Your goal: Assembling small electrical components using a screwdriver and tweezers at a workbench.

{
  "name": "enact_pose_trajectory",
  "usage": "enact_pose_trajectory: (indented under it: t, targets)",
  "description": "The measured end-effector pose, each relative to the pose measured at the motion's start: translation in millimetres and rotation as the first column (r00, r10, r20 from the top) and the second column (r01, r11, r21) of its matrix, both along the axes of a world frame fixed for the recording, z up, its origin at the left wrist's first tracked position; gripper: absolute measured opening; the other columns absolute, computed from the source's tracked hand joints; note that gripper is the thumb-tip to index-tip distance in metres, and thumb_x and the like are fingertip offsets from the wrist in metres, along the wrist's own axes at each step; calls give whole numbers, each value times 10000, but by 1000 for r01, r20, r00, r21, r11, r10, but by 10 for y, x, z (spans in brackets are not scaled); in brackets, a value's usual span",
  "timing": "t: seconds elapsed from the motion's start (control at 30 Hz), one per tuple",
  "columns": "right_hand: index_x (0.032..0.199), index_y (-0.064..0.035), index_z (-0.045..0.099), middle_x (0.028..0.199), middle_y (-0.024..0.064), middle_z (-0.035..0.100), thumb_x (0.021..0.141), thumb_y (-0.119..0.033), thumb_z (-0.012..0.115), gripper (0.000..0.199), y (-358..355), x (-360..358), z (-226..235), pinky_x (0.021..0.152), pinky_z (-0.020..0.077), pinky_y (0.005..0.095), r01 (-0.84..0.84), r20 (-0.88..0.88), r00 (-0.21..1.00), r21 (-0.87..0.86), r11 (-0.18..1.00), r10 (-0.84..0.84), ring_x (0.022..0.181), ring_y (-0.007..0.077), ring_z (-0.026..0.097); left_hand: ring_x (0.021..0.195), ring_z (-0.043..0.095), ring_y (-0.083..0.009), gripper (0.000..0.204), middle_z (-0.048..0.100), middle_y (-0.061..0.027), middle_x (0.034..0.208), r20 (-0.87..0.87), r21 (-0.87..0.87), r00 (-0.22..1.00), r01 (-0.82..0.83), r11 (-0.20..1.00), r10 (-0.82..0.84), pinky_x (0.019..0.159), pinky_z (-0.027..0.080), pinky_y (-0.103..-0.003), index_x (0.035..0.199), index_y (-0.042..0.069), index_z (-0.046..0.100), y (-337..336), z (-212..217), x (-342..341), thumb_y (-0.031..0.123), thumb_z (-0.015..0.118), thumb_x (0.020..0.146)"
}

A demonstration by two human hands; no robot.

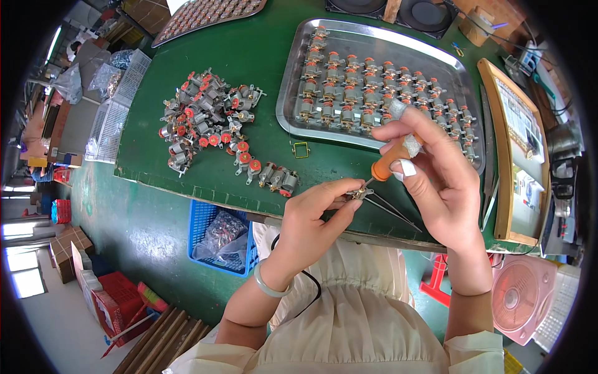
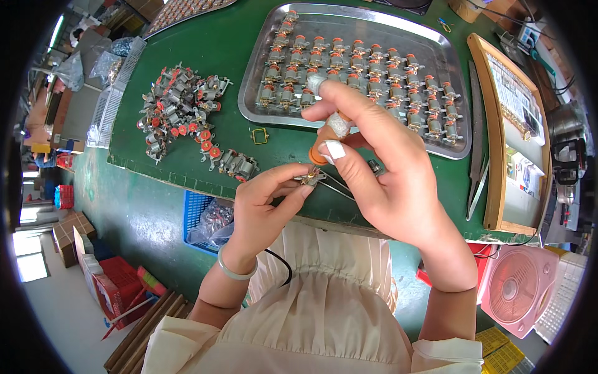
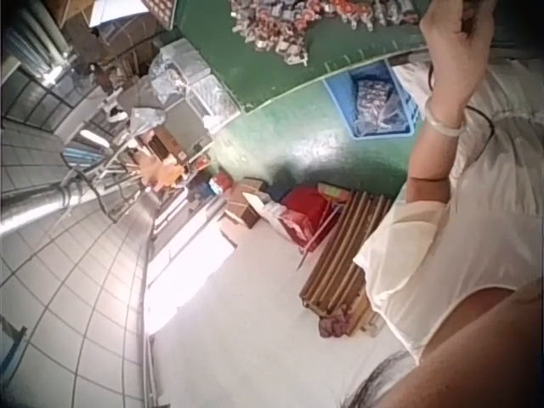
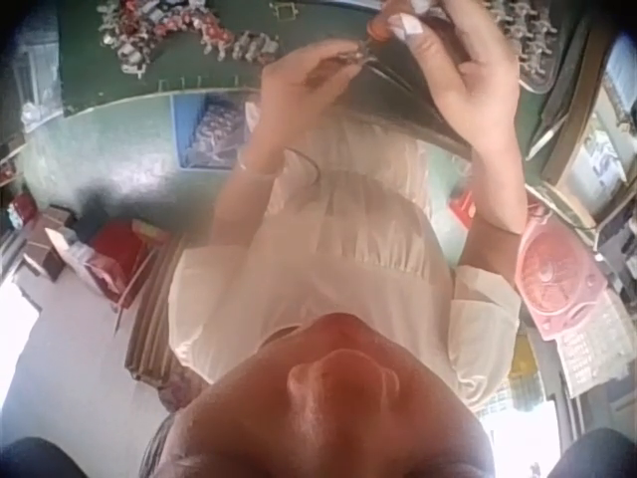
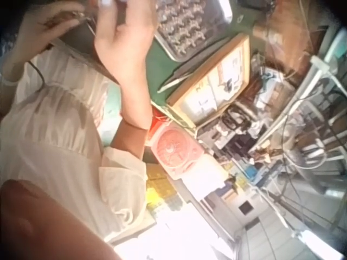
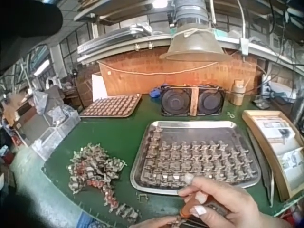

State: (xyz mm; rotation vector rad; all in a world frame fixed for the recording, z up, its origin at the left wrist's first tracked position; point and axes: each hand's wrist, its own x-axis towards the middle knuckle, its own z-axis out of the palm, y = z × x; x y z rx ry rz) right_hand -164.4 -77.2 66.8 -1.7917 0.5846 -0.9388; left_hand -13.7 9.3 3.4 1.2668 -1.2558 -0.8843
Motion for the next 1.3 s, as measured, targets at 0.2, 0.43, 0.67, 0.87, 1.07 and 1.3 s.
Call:
enact_pose_trajectory:
  t: [0.2, 0.43, 0.67, 0.87, 1.07, 1.3]
  targets:
    - [1271, 38, 359, 1106, 196, 531, 818, 53, 460, 464, -63, -21, 29, 831, 430, 326, -117, 30, 993, 30, 993, 116, 888, 201, 560, 730, 620, -140, 260, 614, -105, 874, -3, 7, 1000, -9, 1000, 9, 661, 517, -243, 1010, 8, 581, 2, 5, 10, -28, 611, 755]
    - [1276, 39, 356, 1103, 199, 532, 804, 61, 443, 481, -56, -32, 39, 823, 433, 325, -77, 32, 997, 25, 997, 76, 883, 208, 564, 723, 623, -144, 263, 615, -107, 864, -3, 24, 1000, -13, 1000, 13, 660, 518, -246, 1010, 12, 582, -6, 0, -9, -21, 618, 751]
    - [1269, 40, 373, 1069, 181, 541, 774, 111, 439, 504, -56, -10, 127, 816, 433, 291, -34, -59, 998, 67, 997, 38, 901, 192, 557, 715, 630, -156, 272, 624, -109, 849, 29, -3, 998, -54, 999, 54, 642, 518, -253, 1010, 17, 584, 9, -28, -33, -15, 627, 744]
    - [1267, 36, 380, 1050, 169, 545, 758, 121, 446, 520, -86, -58, 124, 804, 433, 277, -73, -71, 994, 70, 995, 78, 891, 188, 562, 703, 633, -163, 270, 626, -109, 833, 103, -25, 992, -64, 998, 67, 627, 517, -256, 1010, 19, 583, 8, -25, -41, -5, 630, 744]
    - [1275, 28, 376, 1039, 175, 551, 759, 98, 446, 525, -171, -52, 124, 779, 441, 286, -192, -65, 979, 18, 981, 192, 895, 205, 569, 795, 624, -116, 268, 633, -83, 919, 70, 12, 996, -47, 999, 46, 702, 514, -222, 1014, -12, 579, 10, 18, -38, -42, 618, 751]
    - [1262, 27, 388, 1005, 164, 559, 785, 53, 465, 483, -352, -69, 97, 759, 452, 284, -375, -47, 926, -31, 926, 374, 902, 199, 561, 811, 623, -117, 277, 632, -86, 924, 71, 10, 996, -51, 999, 50, 716, 510, -221, 1028, -16, 567, 11, 14, -63, -47, 611, 756]
